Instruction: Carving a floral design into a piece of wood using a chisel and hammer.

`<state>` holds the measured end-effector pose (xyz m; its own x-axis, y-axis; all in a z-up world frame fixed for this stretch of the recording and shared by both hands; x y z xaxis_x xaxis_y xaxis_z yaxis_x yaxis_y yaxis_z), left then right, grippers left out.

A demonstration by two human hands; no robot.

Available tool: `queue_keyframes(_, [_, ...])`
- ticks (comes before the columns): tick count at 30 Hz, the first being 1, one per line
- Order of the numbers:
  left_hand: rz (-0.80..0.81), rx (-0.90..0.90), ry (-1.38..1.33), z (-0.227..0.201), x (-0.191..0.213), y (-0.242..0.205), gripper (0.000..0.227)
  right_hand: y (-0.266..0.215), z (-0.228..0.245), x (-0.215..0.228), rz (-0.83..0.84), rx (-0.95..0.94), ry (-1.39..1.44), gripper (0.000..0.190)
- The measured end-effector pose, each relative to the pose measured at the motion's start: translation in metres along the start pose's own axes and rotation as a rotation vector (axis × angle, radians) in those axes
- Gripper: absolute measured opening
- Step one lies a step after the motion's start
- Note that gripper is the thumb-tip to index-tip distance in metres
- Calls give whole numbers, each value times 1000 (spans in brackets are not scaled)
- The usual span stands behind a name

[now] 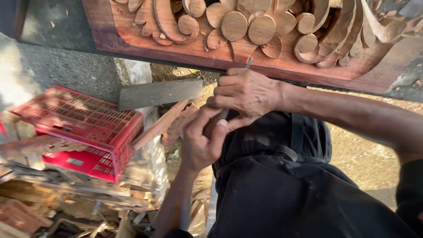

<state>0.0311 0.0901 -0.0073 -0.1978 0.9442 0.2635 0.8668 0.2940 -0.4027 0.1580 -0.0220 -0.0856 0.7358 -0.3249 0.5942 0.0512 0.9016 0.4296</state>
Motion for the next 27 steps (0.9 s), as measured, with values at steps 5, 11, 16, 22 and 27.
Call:
queue_keyframes(5, [263, -4, 85, -46, 14, 42, 23, -1, -9, -1, -373, -178, 2, 69])
queue_keyframes(11, [408, 101, 315, -69, 5, 78, 20, -6, -22, -12, -632, -253, -86, 77])
queue_keyframes(16, [501, 93, 352, -80, 1, 84, 19, -2, -16, -13, -786, -319, -43, 72])
queue_keyframes(22, [558, 168, 409, -88, -7, 92, 18, 0, -18, -15, -958, -360, -62, 65])
queue_keyframes(27, [598, 141, 535, -97, -16, 97, 18, -2, -24, -21, -1070, -399, -104, 60])
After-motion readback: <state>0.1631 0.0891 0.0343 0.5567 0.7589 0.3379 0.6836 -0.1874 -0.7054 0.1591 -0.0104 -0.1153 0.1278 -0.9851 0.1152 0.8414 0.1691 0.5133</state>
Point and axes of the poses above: each hand's wrist, its own y-axis towards the middle knuckle, its own x-axis out of the back of the hand, z = x × y, the point moved 3 cm from there along y, towards the middle knuckle, and after that the axes turned 8 degrees about -y, right-handed, at the moved point
